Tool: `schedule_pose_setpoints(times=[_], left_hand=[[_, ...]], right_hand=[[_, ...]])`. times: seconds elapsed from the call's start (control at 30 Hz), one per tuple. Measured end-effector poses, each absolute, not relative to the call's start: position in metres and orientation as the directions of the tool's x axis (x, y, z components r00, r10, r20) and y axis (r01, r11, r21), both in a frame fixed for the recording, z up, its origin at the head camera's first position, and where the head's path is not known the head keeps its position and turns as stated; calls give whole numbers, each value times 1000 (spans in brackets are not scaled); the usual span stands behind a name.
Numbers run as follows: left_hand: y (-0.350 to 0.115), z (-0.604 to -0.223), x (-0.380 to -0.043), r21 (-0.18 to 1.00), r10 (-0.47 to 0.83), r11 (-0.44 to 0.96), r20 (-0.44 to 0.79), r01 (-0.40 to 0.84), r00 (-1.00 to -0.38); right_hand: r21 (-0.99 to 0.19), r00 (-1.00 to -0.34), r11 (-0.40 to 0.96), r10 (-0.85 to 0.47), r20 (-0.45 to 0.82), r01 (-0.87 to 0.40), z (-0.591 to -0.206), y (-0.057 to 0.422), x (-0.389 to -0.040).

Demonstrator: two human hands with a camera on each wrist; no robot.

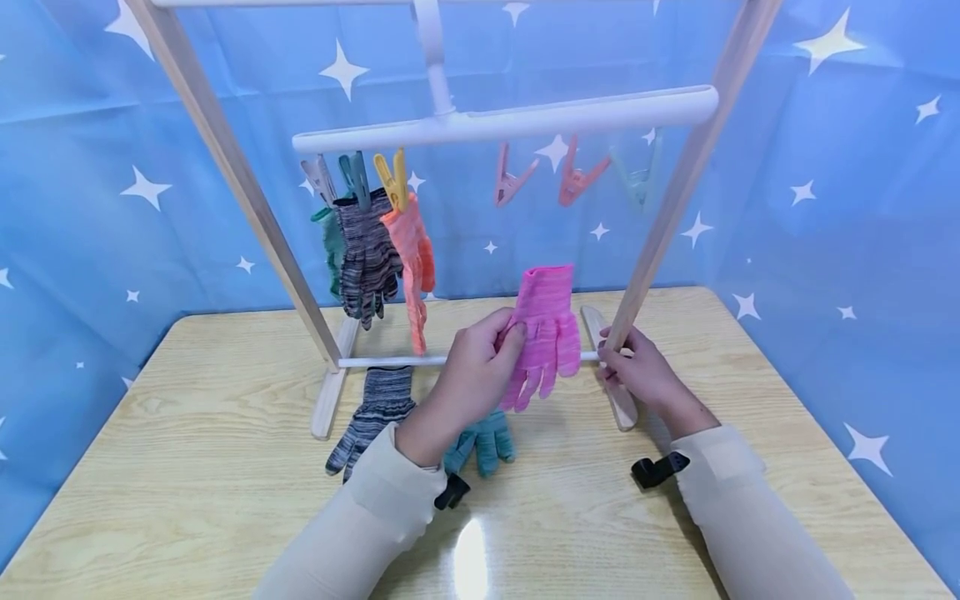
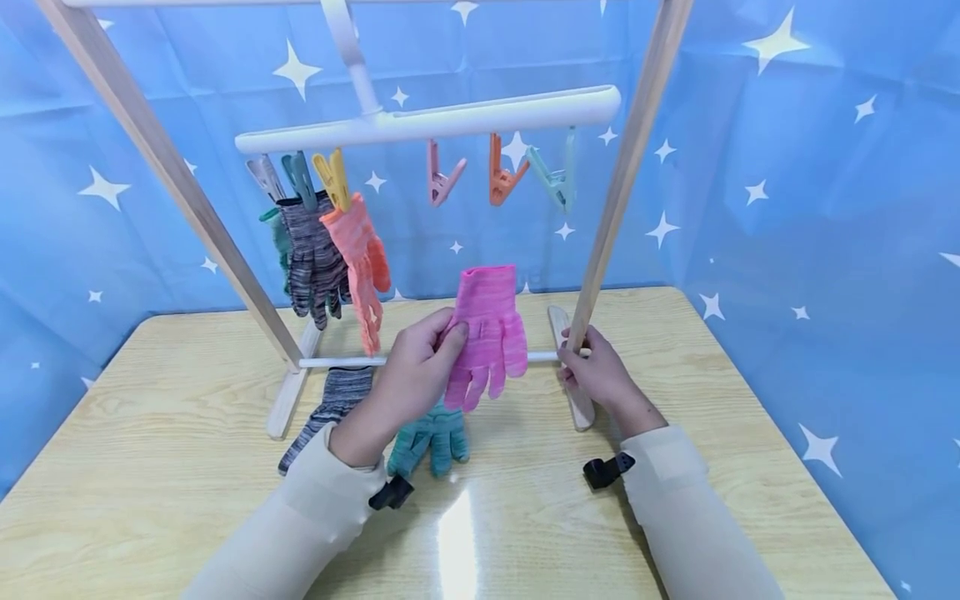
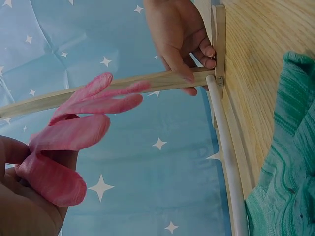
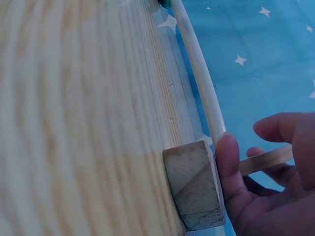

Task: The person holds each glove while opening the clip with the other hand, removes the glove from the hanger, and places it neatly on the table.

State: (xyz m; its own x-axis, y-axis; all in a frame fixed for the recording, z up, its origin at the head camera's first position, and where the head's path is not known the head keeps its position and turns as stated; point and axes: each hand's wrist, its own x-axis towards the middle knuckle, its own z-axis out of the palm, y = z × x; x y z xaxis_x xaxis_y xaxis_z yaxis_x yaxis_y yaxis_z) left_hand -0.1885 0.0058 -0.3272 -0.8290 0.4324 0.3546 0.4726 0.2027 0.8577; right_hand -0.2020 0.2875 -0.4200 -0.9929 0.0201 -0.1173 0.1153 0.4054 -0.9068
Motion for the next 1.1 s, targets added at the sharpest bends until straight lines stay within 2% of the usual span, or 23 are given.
schedule_pose_setpoints(times=[0.37, 0.77, 1.1], left_hand=[[7, -327, -189, 846, 427, 239, 349, 477, -834], [9, -331, -190, 849, 466, 271, 298, 454, -833], [10, -334, -190, 859, 453, 306, 247, 410, -856]], right_hand=[[-898, -992, 422, 34, -119, 122, -420, 288, -204], [-898, -992, 423, 41, -117, 123, -421, 288, -203], [-896, -992, 425, 45, -121, 129, -423, 289, -204]])
